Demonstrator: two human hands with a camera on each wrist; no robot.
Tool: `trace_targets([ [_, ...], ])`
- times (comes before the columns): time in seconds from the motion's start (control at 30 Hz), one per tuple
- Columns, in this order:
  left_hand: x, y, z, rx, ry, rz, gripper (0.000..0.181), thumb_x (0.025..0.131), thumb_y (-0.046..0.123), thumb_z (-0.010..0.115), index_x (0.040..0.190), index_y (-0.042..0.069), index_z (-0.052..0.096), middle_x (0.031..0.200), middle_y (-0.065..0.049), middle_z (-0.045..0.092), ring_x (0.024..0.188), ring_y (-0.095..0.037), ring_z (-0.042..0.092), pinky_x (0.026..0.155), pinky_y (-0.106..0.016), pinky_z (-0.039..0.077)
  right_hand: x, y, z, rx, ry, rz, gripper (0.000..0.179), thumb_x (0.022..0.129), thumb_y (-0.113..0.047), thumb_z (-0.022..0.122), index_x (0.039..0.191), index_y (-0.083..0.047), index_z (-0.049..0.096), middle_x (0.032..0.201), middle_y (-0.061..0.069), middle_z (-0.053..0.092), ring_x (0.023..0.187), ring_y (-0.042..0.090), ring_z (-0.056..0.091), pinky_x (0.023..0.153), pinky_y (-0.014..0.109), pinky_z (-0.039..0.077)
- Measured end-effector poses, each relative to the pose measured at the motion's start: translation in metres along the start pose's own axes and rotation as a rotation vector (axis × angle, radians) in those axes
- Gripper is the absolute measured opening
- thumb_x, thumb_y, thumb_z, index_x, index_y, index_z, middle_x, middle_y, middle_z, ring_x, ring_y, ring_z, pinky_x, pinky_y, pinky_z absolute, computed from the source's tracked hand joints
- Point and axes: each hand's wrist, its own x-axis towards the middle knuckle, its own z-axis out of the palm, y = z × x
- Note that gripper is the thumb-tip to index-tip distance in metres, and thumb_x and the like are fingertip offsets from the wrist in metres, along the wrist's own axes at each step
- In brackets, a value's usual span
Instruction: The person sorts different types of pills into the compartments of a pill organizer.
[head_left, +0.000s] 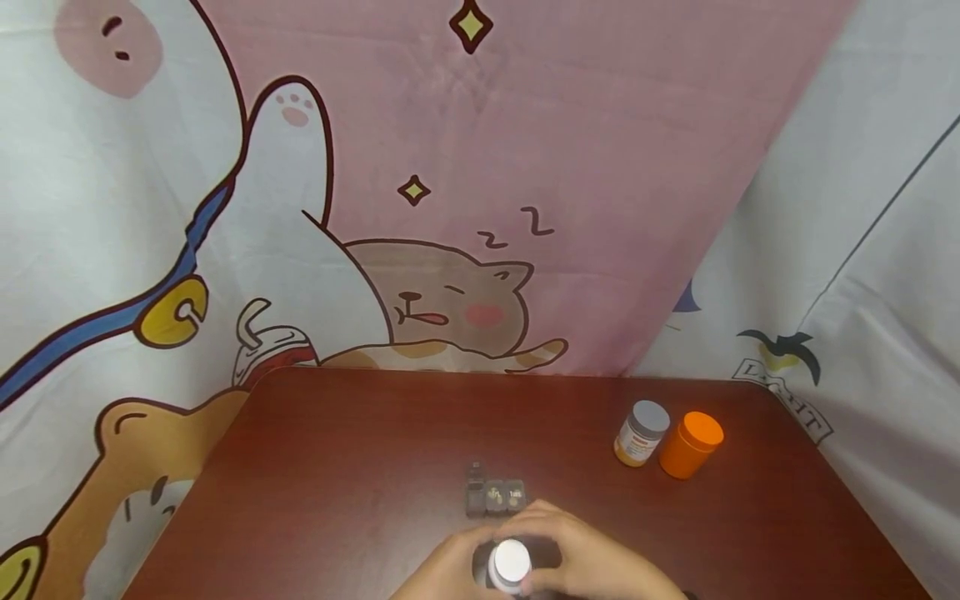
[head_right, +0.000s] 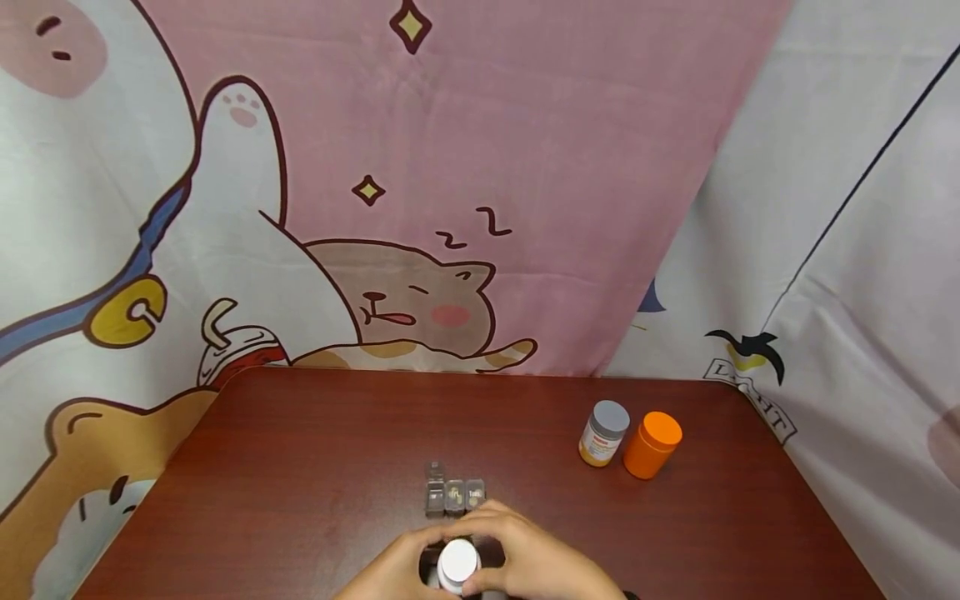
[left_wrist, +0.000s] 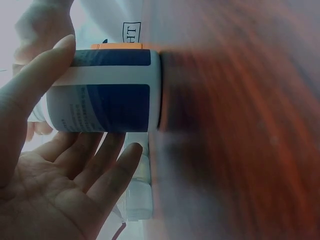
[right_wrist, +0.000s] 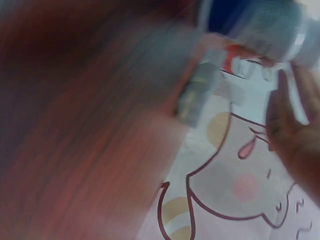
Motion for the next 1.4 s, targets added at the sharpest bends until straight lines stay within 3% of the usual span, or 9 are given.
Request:
trace_targets([
  [0.23,0.001,0.0,0.0,-0.06,-0.012,-0.021,0.05,0.068,0.03,0.081,0.113,0.028,0.063,0.108,0.011,0.067,0.098,-0.006,0.058,0.087,-0.039,0.052,-0.015,-0.011,0.019,0.196,0.308,0.249,0.05,0.079,-0.03,0.073,0.122,-0.009,0.06,0.107,0.013,0.068,0.087,0.015,0.056,0.071,0.034,0.053],
  [0.47,0.0,0.0,-0.001,-0.084,-0.009,-0.057,0.05,0.069,0.043,0.078,0.116,0.033,0.062,0.112,0.011,0.067,0.102,-0.007,0.058,0.09,-0.044,0.05,-0.017,-0.018,0.043,0.293,0.415,0.373,0.049,0.075,-0.021,0.077,0.12,-0.012,0.062,0.113,0.014,0.066,0.094,0.006,0.051,0.073,0.031,0.05],
  [0.57,-0.001,0.0,0.001,-0.125,-0.015,-0.045,0.05,0.071,0.044,0.076,0.118,0.033,0.061,0.113,0.011,0.067,0.102,-0.007,0.058,0.09,-0.04,0.051,-0.015,-0.014,0.05,0.27,0.439,0.335,0.047,0.073,-0.02,0.078,0.118,-0.013,0.064,0.114,0.013,0.067,0.097,0.006,0.05,0.074,0.03,0.05],
  [0.73,-0.004,0.0,0.004,-0.148,-0.015,-0.072,0.052,0.07,0.048,0.076,0.118,0.033,0.06,0.111,0.012,0.067,0.098,-0.007,0.059,0.085,-0.037,0.051,-0.011,-0.004,0.056,0.104,0.458,0.12,0.049,0.071,-0.024,0.08,0.117,-0.015,0.065,0.112,0.007,0.068,0.1,0.007,0.05,0.078,0.033,0.051],
  [0.8,-0.004,0.0,0.003,-0.126,-0.01,-0.08,0.054,0.069,0.05,0.075,0.118,0.033,0.06,0.111,0.012,0.067,0.099,-0.007,0.059,0.086,-0.04,0.051,-0.009,-0.003,0.055,0.074,0.438,0.064,0.05,0.072,-0.025,0.079,0.119,-0.016,0.064,0.111,0.005,0.068,0.1,0.008,0.051,0.08,0.034,0.05],
  [0.9,-0.002,-0.001,0.002,-0.101,-0.005,-0.064,0.055,0.07,0.048,0.076,0.12,0.032,0.059,0.115,0.011,0.066,0.103,-0.008,0.058,0.09,-0.044,0.05,-0.004,-0.005,0.048,0.136,0.331,0.079,0.049,0.075,-0.028,0.077,0.122,-0.02,0.062,0.111,0.001,0.064,0.099,0.01,0.05,0.08,0.033,0.049],
  [1.03,-0.002,-0.002,0.001,-0.079,0.005,-0.005,0.054,0.071,0.042,0.077,0.121,0.03,0.06,0.111,0.009,0.068,0.097,-0.005,0.059,0.087,-0.037,0.053,0.003,-0.006,0.034,0.192,0.147,0.123,0.046,0.079,-0.032,0.073,0.123,-0.025,0.061,0.111,-0.003,0.061,0.099,0.011,0.05,0.082,0.033,0.047],
  [1.17,-0.002,-0.003,0.002,-0.071,0.006,0.047,0.05,0.073,0.042,0.076,0.118,0.029,0.061,0.105,0.01,0.069,0.092,-0.003,0.06,0.083,-0.032,0.055,0.007,-0.002,0.022,0.206,-0.003,0.063,0.04,0.084,-0.029,0.068,0.123,-0.027,0.06,0.116,-0.006,0.062,0.104,0.011,0.05,0.087,0.037,0.047],
  [1.4,-0.002,-0.003,0.005,-0.136,-0.011,-0.012,0.043,0.07,0.04,0.078,0.109,0.029,0.063,0.098,0.012,0.069,0.087,-0.003,0.062,0.079,-0.027,0.055,0.009,0.003,0.013,0.226,-0.132,-0.097,0.041,0.086,-0.016,0.063,0.126,-0.027,0.058,0.122,-0.007,0.058,0.11,0.011,0.048,0.089,0.032,0.046],
])
